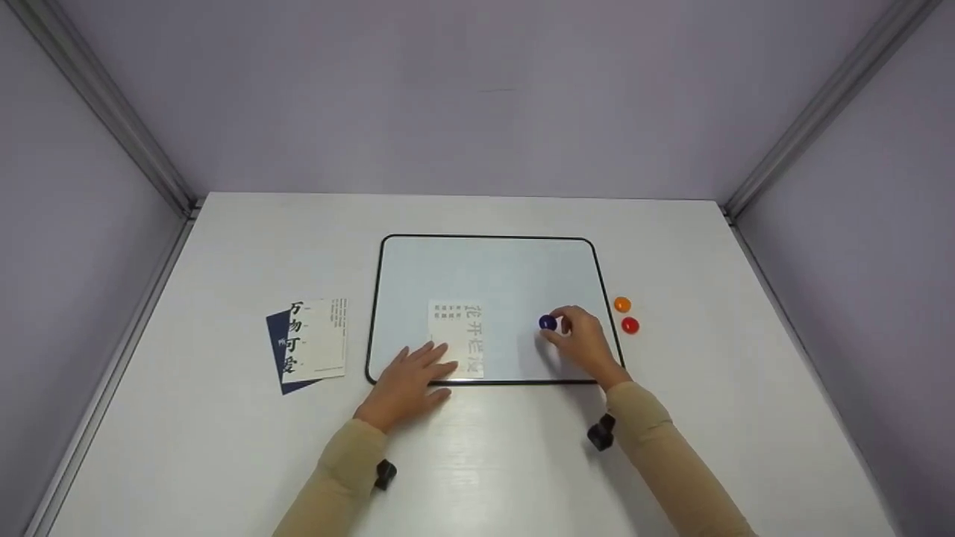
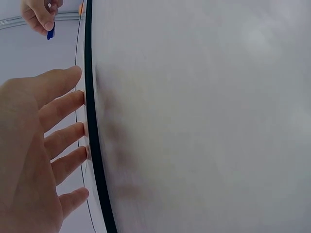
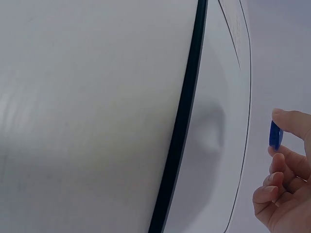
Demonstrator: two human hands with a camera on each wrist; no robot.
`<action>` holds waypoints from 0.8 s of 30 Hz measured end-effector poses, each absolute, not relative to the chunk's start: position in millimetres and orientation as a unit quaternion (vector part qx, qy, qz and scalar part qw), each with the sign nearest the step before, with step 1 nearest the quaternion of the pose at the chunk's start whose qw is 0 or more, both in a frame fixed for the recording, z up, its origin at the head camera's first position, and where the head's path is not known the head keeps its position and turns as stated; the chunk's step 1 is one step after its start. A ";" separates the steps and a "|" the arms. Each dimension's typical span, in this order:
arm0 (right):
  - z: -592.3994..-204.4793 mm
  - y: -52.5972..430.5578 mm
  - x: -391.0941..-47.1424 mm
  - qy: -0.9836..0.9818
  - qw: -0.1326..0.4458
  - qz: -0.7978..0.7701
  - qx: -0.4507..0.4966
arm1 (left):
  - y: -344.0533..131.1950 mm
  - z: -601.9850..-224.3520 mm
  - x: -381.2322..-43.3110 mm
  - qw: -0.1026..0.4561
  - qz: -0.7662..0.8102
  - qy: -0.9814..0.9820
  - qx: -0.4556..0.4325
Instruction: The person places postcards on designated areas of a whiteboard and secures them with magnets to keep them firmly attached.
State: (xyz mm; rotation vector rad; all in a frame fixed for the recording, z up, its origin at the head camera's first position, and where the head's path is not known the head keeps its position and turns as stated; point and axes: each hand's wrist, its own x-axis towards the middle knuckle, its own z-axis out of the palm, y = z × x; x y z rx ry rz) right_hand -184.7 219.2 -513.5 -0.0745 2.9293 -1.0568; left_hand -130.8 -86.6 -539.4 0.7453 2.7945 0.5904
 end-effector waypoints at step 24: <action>-505.7 193.4 -189.3 0.942 -0.011 -0.331 -0.059 | -86.3 -537.8 -131.6 0.109 0.204 0.942 0.245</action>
